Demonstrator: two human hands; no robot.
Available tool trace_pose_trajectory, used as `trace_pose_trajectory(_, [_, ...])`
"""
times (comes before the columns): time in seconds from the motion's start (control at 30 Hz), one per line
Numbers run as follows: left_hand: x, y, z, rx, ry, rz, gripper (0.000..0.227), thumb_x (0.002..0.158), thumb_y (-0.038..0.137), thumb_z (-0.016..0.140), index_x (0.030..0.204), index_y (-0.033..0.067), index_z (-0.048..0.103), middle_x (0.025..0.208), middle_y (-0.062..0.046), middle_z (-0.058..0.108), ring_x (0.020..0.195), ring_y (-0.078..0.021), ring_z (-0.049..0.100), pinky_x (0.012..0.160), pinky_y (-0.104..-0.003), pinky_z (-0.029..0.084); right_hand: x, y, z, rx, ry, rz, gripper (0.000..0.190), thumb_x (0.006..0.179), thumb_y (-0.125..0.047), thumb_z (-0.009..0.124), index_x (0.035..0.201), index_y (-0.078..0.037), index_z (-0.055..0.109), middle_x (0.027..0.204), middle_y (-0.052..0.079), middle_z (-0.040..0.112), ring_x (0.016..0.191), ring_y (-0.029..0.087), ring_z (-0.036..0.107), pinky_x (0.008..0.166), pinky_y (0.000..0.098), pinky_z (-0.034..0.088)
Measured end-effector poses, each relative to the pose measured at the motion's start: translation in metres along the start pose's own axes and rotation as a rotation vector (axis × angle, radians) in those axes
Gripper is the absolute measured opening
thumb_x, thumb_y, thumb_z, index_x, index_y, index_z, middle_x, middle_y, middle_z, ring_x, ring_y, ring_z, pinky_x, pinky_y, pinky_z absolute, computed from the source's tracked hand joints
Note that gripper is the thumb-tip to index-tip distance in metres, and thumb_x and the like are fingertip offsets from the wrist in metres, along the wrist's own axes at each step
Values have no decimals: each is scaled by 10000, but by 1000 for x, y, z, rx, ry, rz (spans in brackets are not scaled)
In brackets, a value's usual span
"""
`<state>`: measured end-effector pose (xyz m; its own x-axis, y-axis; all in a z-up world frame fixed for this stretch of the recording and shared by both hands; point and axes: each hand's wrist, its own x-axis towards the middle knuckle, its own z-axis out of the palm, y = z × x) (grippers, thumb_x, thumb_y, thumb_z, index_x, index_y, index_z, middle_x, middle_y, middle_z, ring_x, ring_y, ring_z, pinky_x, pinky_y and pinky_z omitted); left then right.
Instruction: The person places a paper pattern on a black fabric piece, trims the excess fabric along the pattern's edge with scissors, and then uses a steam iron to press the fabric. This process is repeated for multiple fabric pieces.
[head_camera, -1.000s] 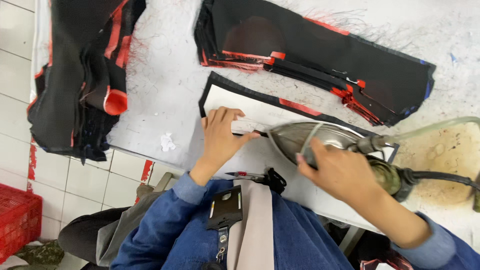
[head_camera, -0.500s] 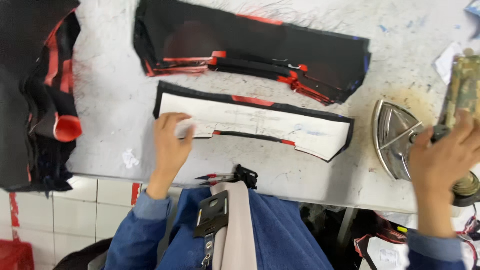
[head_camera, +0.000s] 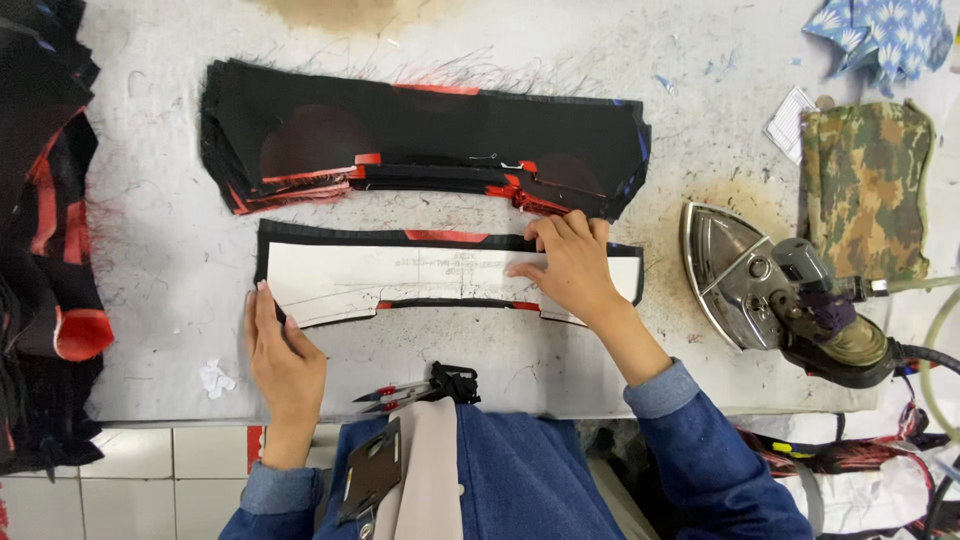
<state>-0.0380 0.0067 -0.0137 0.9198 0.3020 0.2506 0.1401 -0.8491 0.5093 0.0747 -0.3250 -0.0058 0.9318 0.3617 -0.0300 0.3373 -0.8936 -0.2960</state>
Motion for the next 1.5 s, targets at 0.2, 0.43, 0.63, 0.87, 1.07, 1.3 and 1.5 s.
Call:
trace_pose_trajectory(0.2, [-1, 3, -6, 4, -228, -197, 518, 956, -33, 317, 1462, 2, 214, 1483, -202, 278, 1346, -361, 280, 1082, -422, 265, -5, -8, 1, -13, 190, -133, 280, 696, -408, 741, 785, -204, 571, 708, -52, 490, 781, 155, 438, 789, 356, 259])
trace_pose_trajectory(0.43, [0, -3, -4, 202, -175, 6, 517, 908, -75, 376, 1423, -62, 321, 1351, -263, 461, 1308, -358, 361, 1069, -400, 307, -23, 14, -54, 97, 353, -89, 107, 823, -220, 708, 799, -188, 610, 871, -30, 612, 759, 207, 605, 700, 320, 443])
trace_pose_trajectory(0.63, [23, -10, -9, 265, 45, 169, 333, 730, 26, 609, 1029, 104, 734, 1033, -96, 632, 981, -269, 587, 878, -363, 448, -83, 7, -132, 655, 68, 43, 332, 757, 52, 606, 1001, -141, 722, 745, 103, 724, 596, 257, 683, 581, 324, 523])
trace_pose_trajectory(0.87, [57, -3, -8, 22, -214, -343, 769, 665, 377, 831, 1205, -19, 454, 1077, -204, 508, 1002, -384, 496, 802, -484, 428, -115, 31, -49, 450, -509, 352, 346, 787, -197, 654, 1132, -215, 680, 1080, -14, 638, 984, 141, 605, 879, 293, 436])
trace_pose_trajectory(1.07, [51, -11, 13, 41, -219, -231, 352, 789, 321, 707, 785, -18, 614, 771, -193, 584, 759, -401, 544, 656, -483, 410, -88, 4, -39, 517, 264, 971, 465, 752, -231, 748, 1139, -43, 572, 1063, 143, 538, 879, 240, 591, 798, 342, 484])
trace_pose_trajectory(1.3, [70, 15, 7, -289, 204, -154, 185, 960, 100, 431, 1034, 55, 596, 910, -74, 651, 759, -263, 618, 671, -352, 456, -60, 12, -35, 641, 347, 893, 286, 845, -317, 691, 973, -63, 663, 908, 43, 650, 871, 137, 580, 785, 301, 452])
trace_pose_trajectory(1.5, [176, 21, 27, -207, 379, -36, 234, 910, 283, 594, 795, 79, 610, 649, -100, 624, 538, -289, 570, 535, -378, 424, 41, 35, -65, 700, 625, 698, 292, 913, -196, 661, 1092, 28, 603, 1054, 132, 646, 972, 210, 616, 798, 369, 527])
